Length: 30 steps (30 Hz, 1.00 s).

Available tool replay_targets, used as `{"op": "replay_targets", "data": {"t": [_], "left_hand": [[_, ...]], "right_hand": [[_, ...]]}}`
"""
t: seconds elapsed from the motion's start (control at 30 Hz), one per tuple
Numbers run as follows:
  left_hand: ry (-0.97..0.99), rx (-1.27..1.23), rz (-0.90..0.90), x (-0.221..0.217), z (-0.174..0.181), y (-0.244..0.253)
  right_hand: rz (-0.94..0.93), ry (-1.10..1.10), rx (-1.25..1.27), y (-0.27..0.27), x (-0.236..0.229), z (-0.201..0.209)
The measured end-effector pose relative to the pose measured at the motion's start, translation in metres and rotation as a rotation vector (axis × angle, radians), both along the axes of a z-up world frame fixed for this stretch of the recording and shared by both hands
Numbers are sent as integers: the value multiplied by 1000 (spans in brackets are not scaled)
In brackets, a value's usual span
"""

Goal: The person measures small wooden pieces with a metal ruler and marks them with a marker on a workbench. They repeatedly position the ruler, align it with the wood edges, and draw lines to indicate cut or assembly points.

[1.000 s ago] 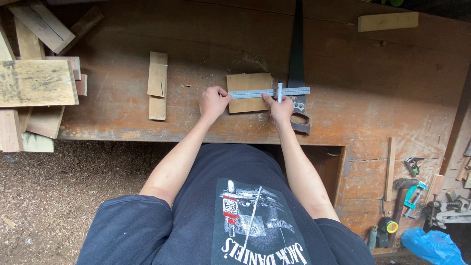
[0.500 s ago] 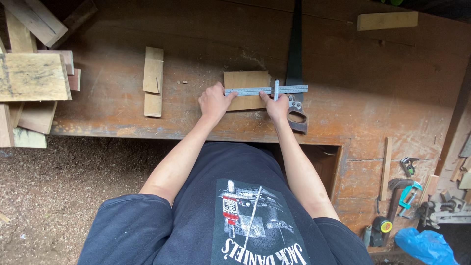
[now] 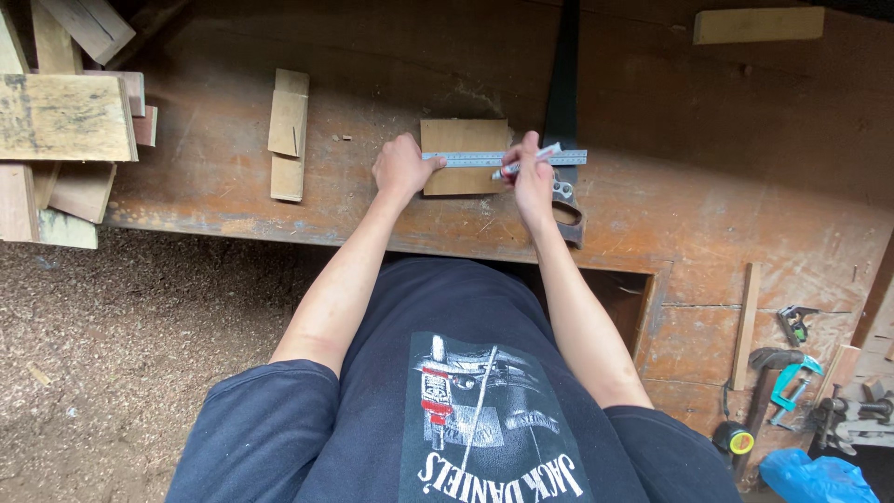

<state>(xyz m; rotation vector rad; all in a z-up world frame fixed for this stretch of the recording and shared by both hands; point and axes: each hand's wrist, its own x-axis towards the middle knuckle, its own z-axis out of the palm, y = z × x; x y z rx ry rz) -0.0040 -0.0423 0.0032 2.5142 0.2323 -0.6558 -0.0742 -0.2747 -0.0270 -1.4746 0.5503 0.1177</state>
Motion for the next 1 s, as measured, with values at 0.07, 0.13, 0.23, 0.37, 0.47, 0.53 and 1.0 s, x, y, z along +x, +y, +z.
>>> {"op": "replay_targets", "data": {"t": [0.07,0.13,0.23,0.37,0.47,0.53,1.0], "left_hand": [[1,10,0,-2,1,-1],[7,9,10,-2,3,-2],[11,-1,33,-2,5,-2],[-18,1,44,-7,3,-2],[27,-2,32,-6,1,-2],[47,-4,26,-5,1,-2],[40,-16,26,-4,4,0]], "right_hand": [[17,-63,89,12,10,0],[31,-125,188,21,20,0],[108,-218,32,26,25,-1],[149,-235,-71,23,29,-2],[191,-208,-88,25,31,0],[219,-160,-174,24,29,3],[215,-164,-180,27,27,7]]}}
